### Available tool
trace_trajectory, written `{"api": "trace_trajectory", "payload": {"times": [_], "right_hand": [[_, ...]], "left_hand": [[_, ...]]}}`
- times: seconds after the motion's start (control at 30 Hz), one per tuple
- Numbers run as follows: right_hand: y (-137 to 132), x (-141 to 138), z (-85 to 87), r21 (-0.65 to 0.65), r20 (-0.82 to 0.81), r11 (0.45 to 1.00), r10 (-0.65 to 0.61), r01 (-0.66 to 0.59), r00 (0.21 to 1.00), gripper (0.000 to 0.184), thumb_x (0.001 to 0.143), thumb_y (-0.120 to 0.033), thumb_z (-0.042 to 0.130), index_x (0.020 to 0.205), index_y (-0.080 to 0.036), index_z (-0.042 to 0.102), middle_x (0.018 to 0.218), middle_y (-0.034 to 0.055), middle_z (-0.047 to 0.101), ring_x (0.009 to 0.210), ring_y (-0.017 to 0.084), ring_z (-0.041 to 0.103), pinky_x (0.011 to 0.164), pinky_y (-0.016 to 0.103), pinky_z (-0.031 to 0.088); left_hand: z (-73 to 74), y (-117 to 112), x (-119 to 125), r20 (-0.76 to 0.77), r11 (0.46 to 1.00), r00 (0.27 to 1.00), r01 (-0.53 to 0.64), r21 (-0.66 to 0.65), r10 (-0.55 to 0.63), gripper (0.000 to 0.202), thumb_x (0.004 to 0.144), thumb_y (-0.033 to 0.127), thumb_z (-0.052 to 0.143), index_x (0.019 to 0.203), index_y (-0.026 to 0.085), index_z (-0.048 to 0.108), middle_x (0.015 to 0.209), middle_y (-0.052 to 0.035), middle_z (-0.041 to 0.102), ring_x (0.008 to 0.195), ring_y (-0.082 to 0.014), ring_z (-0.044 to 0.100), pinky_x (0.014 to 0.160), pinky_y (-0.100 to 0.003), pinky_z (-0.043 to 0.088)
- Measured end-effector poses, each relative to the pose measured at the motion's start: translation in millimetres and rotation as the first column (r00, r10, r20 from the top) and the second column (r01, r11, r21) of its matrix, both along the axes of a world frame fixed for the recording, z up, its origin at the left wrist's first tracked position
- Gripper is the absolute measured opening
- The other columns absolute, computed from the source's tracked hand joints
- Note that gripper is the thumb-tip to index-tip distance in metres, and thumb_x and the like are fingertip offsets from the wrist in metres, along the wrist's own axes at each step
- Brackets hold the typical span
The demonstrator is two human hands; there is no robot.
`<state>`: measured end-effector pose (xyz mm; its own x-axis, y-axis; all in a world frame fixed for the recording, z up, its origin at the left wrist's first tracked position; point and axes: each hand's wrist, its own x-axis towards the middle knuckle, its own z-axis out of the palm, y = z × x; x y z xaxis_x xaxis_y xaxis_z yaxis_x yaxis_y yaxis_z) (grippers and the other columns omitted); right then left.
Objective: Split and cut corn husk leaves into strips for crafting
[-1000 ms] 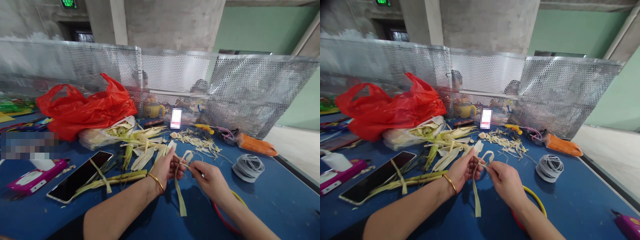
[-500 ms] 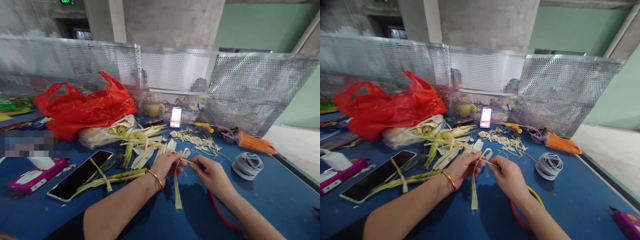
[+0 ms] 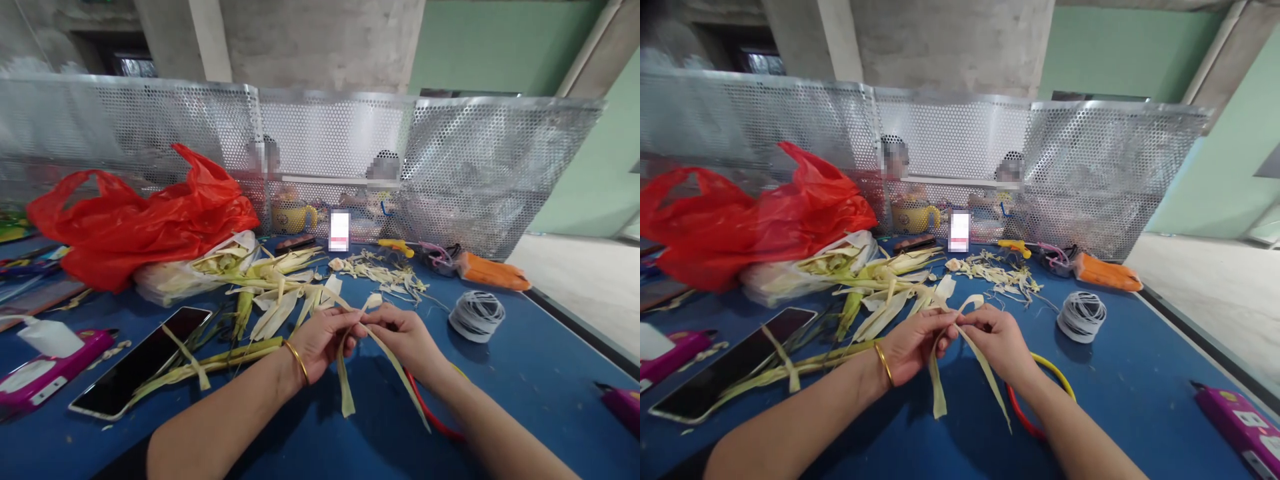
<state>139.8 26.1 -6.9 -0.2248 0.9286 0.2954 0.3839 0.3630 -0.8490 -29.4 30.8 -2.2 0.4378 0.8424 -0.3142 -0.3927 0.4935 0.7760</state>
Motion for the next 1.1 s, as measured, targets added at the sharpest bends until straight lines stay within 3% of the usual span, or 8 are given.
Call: {"api": "trace_trajectory", "payload": {"times": [0.1, 0.3, 0.37, 0.63, 0.73, 0.87, 0.97, 1.1], "right_hand": [[-1.3, -0.5, 1.9, 0.049, 0.072, 0.999, -0.002, -0.001, 0.997, 0.016, 0.08, -0.031, 0.064, 0.075, -0.02, 0.074, 0.068, 0.0007, 0.057, 0.064, 0.013, 0.053, 0.058, 0.024, 0.04], [-7.9, -3.9, -0.8, 0.323, 0.117, 0.945, -0.088, 0.046, 0.989, 0.019, 0.088, -0.03, 0.058, 0.079, -0.019, 0.07, 0.07, 0.001, 0.052, 0.064, 0.012, 0.05, 0.056, 0.024, 0.037], [-8.3, -4.5, -4.1, 0.348, 0.123, 0.936, -0.096, 0.048, 0.988, 0.019, 0.089, -0.031, 0.057, 0.077, -0.019, 0.068, 0.07, 0.001, 0.052, 0.065, 0.013, 0.051, 0.058, 0.024, 0.038], [-3.8, -1.9, -0.2, 0.228, 0.161, 0.969, -0.129, 0.091, 0.979, 0.005, 0.083, -0.022, 0.055, 0.085, -0.021, 0.059, 0.073, -0.0005, 0.055, 0.066, 0.013, 0.053, 0.063, 0.024, 0.041], [-3.2, -0.9, 4.7, 0.025, 0.081, 0.999, -0.044, 0.042, 0.996, 0.013, 0.088, -0.032, 0.05, 0.087, -0.02, 0.054, 0.069, -0.0018, 0.057, 0.063, 0.013, 0.054, 0.06, 0.025, 0.043], [-4.3, -2.4, 4.9, -0.16, 0.053, 0.983, 0.094, -0.085, 0.994, 0.031, 0.089, -0.046, 0.05, 0.072, -0.02, 0.05, 0.063, -0.0026, 0.057, 0.06, 0.013, 0.057, 0.058, 0.024, 0.043], [-6.6, -3.4, 5.3, -0.167, 0.123, 0.984, 0.081, -0.06, 0.989, 0.037, 0.088, -0.049, 0.052, 0.065, -0.021, 0.048, 0.054, -0.0052, 0.05, 0.05, 0.011, 0.05, 0.051, 0.022, 0.039], [-7.5, -1.1, 10.3, -0.051, 0.26, 0.999, 0.009, 0.005, 0.966, 0.034, 0.089, -0.042, 0.049, 0.062, -0.02, 0.048, 0.053, -0.005, 0.048, 0.051, 0.01, 0.044, 0.051, 0.022, 0.033]], "left_hand": [[0.7, -0.3, -0.6, 0.018, 0.999, 1.0, 0.01, -0.031, -0.01, 0.007, 0.08, 0.014, 0.065, 0.082, 0.008, 0.067, 0.059, 0.0, 0.062, 0.042, -0.003, 0.05, 0.039, -0.013, 0.04], [4.7, -5.1, -1.1, 0.175, 0.972, 0.984, 0.064, -0.226, -0.024, 0.006, 0.082, 0.018, 0.064, 0.083, 0.012, 0.066, 0.061, 0.0027, 0.061, 0.044, -0.0034, 0.054, 0.043, -0.014, 0.043], [4.0, -6.4, -0.4, 0.148, 0.979, 0.989, 0.043, -0.201, -0.013, 0.007, 0.083, 0.019, 0.064, 0.084, 0.012, 0.065, 0.062, 0.0024, 0.062, 0.045, -0.0044, 0.056, 0.044, -0.014, 0.044], [0.6, -6.1, 3.1, -0.048, 0.992, 0.998, -0.036, 0.123, 0.042, 0.015, 0.082, 0.024, 0.064, 0.088, 0.011, 0.066, 0.073, -0.0044, 0.066, 0.052, -0.0085, 0.06, 0.043, -0.015, 0.043], [1.8, -4.8, 3.3, -0.052, 0.986, 0.993, -0.1, 0.133, 0.108, 0.011, 0.081, 0.022, 0.064, 0.085, 0.011, 0.065, 0.069, -0.0031, 0.064, 0.049, -0.0082, 0.059, 0.043, -0.016, 0.044], [4.1, -2.4, 2.6, -0.043, 0.987, 0.991, -0.125, 0.099, 0.13, 0.012, 0.083, 0.021, 0.06, 0.087, 0.011, 0.065, 0.069, -0.0033, 0.064, 0.048, -0.0081, 0.058, 0.045, -0.018, 0.048], [3.8, -1.0, 2.5, -0.059, 0.988, 0.989, -0.133, 0.08, 0.138, 0.014, 0.084, 0.022, 0.058, 0.087, 0.01, 0.065, 0.07, -0.004, 0.065, 0.047, -0.0084, 0.058, 0.045, -0.018, 0.048], [-0.7, 0.2, 3.5, -0.155, 0.977, 0.973, -0.145, 0.158, 0.169, 0.008, 0.078, 0.016, 0.067, 0.082, 0.01, 0.064, 0.064, -0.0029, 0.065, 0.045, -0.0081, 0.057, 0.044, -0.018, 0.048]]}}
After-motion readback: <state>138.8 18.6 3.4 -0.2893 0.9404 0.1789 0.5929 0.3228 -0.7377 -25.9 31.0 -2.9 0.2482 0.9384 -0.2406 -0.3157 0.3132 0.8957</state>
